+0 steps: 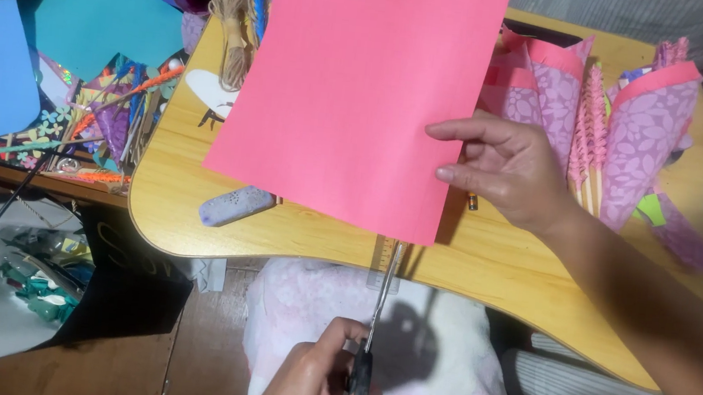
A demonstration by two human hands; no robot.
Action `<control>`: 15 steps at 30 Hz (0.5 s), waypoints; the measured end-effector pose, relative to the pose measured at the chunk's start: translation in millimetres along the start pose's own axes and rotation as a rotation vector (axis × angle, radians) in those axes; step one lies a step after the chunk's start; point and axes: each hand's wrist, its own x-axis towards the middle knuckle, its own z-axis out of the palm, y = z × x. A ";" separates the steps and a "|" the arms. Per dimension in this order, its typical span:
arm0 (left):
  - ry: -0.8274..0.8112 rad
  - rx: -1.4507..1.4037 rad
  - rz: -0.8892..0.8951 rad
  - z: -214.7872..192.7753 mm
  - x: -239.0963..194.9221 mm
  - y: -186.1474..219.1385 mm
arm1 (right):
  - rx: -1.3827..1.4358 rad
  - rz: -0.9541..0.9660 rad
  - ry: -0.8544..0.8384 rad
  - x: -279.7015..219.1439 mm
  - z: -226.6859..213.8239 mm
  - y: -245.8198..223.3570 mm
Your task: The person folds a patterned pink paper around a wooden stick to form a cone and secures it with a pink paper strip. Then they place a solid pink sheet on the table, use a ruler and pencil to mark a straight line, and cut along the line with scissors.
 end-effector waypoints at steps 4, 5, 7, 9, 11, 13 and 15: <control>0.050 0.110 0.017 3.5 2.1 2.6 | -0.007 0.055 -0.085 -11.6 1.3 -12.5; 0.048 0.109 0.015 4.1 2.4 2.2 | -0.006 0.058 -0.085 -14.6 1.3 -10.9; 0.085 0.157 0.116 4.9 3.3 1.2 | 0.038 -0.018 -0.117 -20.3 1.5 -7.3; 0.110 0.161 0.158 5.4 4.4 0.6 | 0.027 -0.028 -0.121 -25.2 1.5 -9.3; 0.137 0.165 0.198 6.8 4.6 1.6 | 0.019 -0.037 -0.127 -31.1 3.2 -11.0; 0.184 0.237 0.209 7.3 6.3 5.8 | 0.020 0.006 -0.105 -35.5 4.8 -14.3; 0.202 0.255 0.242 9.0 10.9 6.5 | -0.015 -0.020 -0.103 -38.0 7.3 -15.4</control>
